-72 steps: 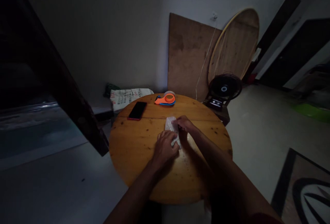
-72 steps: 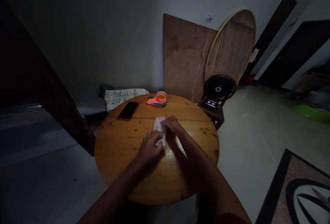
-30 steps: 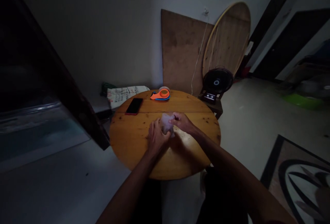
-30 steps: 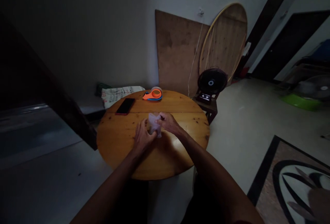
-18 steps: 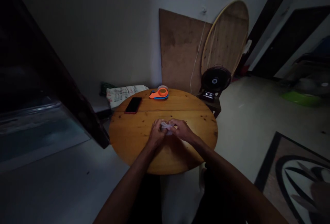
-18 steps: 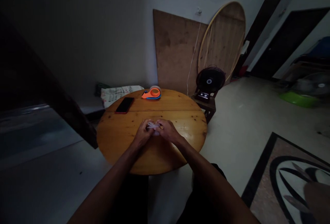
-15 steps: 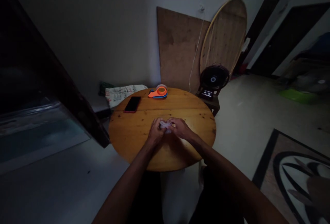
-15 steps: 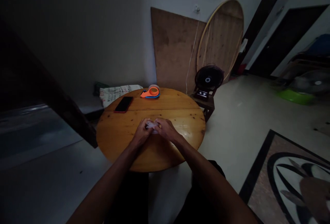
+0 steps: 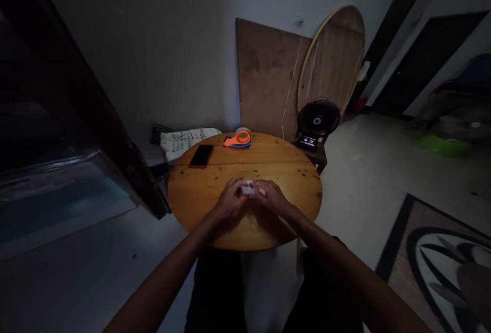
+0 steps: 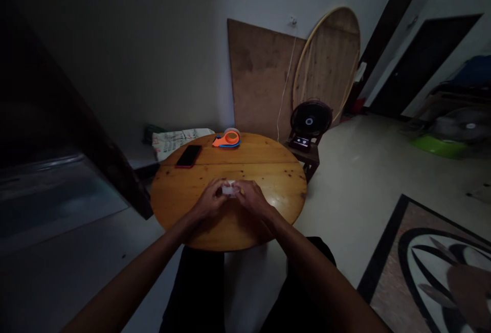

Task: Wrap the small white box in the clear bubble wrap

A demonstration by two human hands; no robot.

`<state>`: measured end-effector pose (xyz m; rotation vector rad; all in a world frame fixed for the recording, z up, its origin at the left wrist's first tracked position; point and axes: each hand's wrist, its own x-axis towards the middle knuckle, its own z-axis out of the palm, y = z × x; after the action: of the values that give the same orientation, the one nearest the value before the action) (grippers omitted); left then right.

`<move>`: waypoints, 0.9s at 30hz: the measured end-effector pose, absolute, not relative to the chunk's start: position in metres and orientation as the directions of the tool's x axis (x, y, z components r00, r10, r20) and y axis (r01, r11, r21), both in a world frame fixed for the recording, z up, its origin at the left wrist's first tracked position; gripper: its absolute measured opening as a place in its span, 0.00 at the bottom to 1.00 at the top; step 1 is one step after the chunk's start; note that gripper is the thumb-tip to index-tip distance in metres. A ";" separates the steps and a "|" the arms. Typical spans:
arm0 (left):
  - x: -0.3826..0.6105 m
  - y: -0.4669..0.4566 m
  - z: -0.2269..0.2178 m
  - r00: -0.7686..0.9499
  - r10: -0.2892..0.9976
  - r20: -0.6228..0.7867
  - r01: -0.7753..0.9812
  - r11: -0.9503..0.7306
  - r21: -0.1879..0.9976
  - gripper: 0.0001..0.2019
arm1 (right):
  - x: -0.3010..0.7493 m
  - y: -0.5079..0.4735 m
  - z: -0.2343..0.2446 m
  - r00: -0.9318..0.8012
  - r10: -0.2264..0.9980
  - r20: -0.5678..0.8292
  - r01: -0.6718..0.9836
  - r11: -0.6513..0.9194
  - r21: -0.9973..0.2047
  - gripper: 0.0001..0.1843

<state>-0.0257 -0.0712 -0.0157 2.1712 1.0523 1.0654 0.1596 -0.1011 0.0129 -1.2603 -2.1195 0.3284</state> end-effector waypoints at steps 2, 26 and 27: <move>-0.034 -0.077 -0.016 0.448 0.773 0.450 0.421 -0.626 0.656 0.19 | 0.161 -0.105 0.003 -0.376 0.812 0.446 0.691 0.567 -0.449 0.11; -0.023 -0.095 -0.002 0.427 0.813 0.396 0.335 -0.549 0.766 0.05 | 0.144 -0.127 -0.005 -0.318 0.787 0.529 0.717 0.565 -0.409 0.11; -0.023 -0.096 0.000 0.440 0.824 0.358 0.295 -0.509 0.809 0.06 | 0.146 -0.129 -0.003 -0.289 0.797 0.530 0.689 0.558 -0.463 0.11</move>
<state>-0.0231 -0.0959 -0.0002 2.0216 0.9363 1.0095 0.1461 -0.1289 -0.0033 -1.1902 -2.0474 0.1852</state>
